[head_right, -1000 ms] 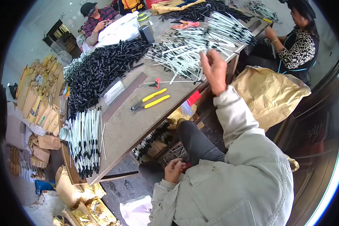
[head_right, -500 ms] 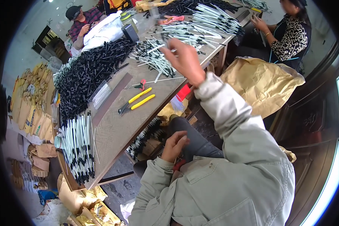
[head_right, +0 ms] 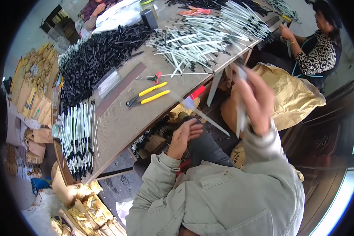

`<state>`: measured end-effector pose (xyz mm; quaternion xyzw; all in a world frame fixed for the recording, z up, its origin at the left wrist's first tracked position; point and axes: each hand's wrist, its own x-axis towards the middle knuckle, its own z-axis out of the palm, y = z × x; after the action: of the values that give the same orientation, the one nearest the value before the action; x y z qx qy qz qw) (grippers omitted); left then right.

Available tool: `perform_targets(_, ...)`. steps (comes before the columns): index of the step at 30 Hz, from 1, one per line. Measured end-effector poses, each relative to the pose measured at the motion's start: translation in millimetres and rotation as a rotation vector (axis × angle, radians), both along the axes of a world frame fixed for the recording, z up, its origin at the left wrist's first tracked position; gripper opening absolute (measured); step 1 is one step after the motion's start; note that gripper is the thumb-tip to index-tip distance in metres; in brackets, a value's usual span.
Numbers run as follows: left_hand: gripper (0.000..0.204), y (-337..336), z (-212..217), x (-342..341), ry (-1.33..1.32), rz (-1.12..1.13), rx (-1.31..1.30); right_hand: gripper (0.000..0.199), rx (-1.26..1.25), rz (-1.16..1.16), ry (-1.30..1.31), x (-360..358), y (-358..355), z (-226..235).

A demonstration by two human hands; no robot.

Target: Assembling industrial components by sliding plastic sleeves onto metal rods and bundling them with rubber bands.

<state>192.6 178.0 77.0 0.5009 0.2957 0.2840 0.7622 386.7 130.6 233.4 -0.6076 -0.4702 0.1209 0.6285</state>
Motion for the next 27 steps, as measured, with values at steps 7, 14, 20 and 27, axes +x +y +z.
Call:
perform_targets(7, 0.048, -6, 60, 15, -0.297, 0.377, 0.101, 0.023, -0.117, 0.163, -0.015, -25, -59, -83)
perform_targets(14, 0.036, -18, 67, -34, 0.063, 0.800, 0.257, 0.022, -0.186, 0.769, -0.351, -93, 3, -92)
perform_targets(20, 0.036, -21, 71, -95, -0.239, 1.051, -0.006, 0.018, 0.026, 0.342, -0.832, -65, 143, -87)
perform_targets(27, 0.024, -39, 49, -109, 0.065, 1.094, -0.045, 0.016, -0.150, 0.412, -1.406, -60, 224, -86)
